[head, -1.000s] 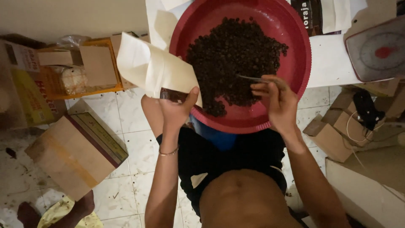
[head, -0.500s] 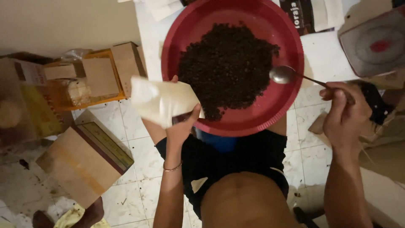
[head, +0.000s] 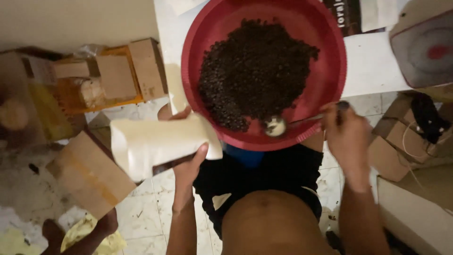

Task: Filling small paper bags with roasted coffee beans using a spoon and a plastic scoop from a large bowl.

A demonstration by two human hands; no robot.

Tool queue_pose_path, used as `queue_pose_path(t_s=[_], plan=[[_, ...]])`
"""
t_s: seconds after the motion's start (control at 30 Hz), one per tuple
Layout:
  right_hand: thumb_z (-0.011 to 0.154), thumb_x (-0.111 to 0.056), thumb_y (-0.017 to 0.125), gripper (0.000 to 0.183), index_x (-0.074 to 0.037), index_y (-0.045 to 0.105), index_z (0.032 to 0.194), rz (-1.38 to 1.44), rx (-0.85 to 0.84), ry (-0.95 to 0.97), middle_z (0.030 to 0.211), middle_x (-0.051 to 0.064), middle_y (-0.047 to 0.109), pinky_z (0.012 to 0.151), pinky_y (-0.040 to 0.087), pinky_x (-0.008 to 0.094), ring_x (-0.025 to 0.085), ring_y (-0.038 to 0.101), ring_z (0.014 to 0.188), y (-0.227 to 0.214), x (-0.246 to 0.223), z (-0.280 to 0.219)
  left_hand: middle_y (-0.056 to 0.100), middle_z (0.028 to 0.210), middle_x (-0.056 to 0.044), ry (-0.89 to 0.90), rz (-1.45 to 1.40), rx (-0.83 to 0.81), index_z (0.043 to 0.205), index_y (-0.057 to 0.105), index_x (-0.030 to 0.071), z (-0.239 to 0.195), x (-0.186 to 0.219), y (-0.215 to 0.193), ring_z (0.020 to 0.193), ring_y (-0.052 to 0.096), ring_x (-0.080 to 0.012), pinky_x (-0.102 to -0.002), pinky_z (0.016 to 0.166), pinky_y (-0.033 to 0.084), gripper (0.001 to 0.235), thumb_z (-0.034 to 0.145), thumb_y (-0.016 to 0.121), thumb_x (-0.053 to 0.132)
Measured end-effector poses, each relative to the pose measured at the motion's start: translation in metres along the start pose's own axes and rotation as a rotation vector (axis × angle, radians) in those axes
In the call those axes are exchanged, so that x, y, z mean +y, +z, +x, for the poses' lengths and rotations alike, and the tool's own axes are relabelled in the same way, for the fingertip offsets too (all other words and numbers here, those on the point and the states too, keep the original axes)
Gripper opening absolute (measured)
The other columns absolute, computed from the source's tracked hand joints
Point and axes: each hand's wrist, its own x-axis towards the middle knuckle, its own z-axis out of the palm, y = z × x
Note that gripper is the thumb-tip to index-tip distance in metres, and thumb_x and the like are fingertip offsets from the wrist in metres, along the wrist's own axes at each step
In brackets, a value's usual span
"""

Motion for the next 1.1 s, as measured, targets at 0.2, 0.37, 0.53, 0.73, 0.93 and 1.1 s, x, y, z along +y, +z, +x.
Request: queue_pose_path(t_s=[0.2, 0.37, 0.53, 0.73, 0.93, 1.1], plan=[[0.101, -0.005, 0.048, 0.022, -0.002, 0.061, 0.118, 0.384, -0.088, 0.088, 0.072, 0.022, 0.068, 0.058, 0.054, 0.044, 0.036, 0.068, 0.062, 0.059, -0.038, 0.020, 0.053, 0.136, -0.027, 0.166, -0.047, 0.081, 0.134, 0.045, -0.001, -0.005, 0.056, -0.022, 0.134, 0.054, -0.0425, -0.055, 0.112, 0.045, 0.083, 0.073, 0.090, 0.033], [0.108, -0.002, 0.040, 0.019, 0.002, 0.052, 0.122, 0.808, -0.177, 0.055, 0.074, 0.023, 0.067, 0.051, 0.064, 0.036, 0.028, 0.073, 0.064, 0.090, -0.030, 0.047, 0.043, 0.140, -0.018, 0.460, -0.194, -0.043, 0.130, 0.034, 0.014, -0.003, 0.054, -0.032, 0.145, 0.045, -0.0463, -0.056, 0.120, 0.038, 0.076, 0.078, 0.086, 0.034], [0.114, -0.005, 0.038, 0.020, 0.007, 0.051, 0.123, 0.728, -0.044, -0.220, 0.095, 0.027, 0.068, 0.077, 0.066, 0.043, 0.034, 0.074, 0.095, 0.074, -0.043, 0.048, 0.053, 0.131, -0.015, 0.366, -0.150, -0.016, 0.126, 0.043, 0.006, -0.007, 0.055, -0.030, 0.139, 0.054, -0.0408, -0.050, 0.117, 0.040, 0.074, 0.075, 0.088, 0.034], [0.107, 0.012, 0.049, 0.022, 0.011, 0.070, 0.110, 0.531, 0.109, -0.690, 0.098, 0.027, 0.070, 0.077, 0.063, 0.052, 0.042, 0.073, 0.092, 0.044, -0.031, 0.044, 0.058, 0.129, -0.017, 0.317, -0.101, -0.050, 0.126, 0.048, 0.002, -0.009, 0.044, -0.025, 0.136, 0.057, -0.0366, -0.049, 0.114, 0.042, 0.077, 0.069, 0.092, 0.029], [0.115, 0.013, 0.037, 0.016, 0.009, 0.052, 0.119, 0.411, 0.194, -0.477, 0.110, 0.026, 0.064, 0.082, 0.061, 0.041, 0.032, 0.066, 0.091, -0.005, 0.041, 0.024, 0.055, 0.144, -0.016, 0.221, -0.180, -0.116, 0.135, 0.048, 0.007, -0.009, 0.077, -0.020, 0.141, 0.053, -0.0334, -0.044, 0.122, 0.042, 0.071, 0.072, 0.080, 0.010], [0.131, 0.008, 0.037, 0.021, 0.020, 0.052, 0.138, 0.266, 0.256, -0.229, 0.107, 0.029, 0.062, 0.082, 0.055, 0.041, 0.034, 0.064, 0.091, -0.047, 0.049, 0.005, 0.058, 0.139, -0.017, 0.205, -0.144, -0.124, 0.132, 0.051, 0.005, -0.002, 0.086, -0.006, 0.138, 0.056, -0.0334, -0.046, 0.121, 0.043, 0.068, 0.072, 0.081, 0.018]])
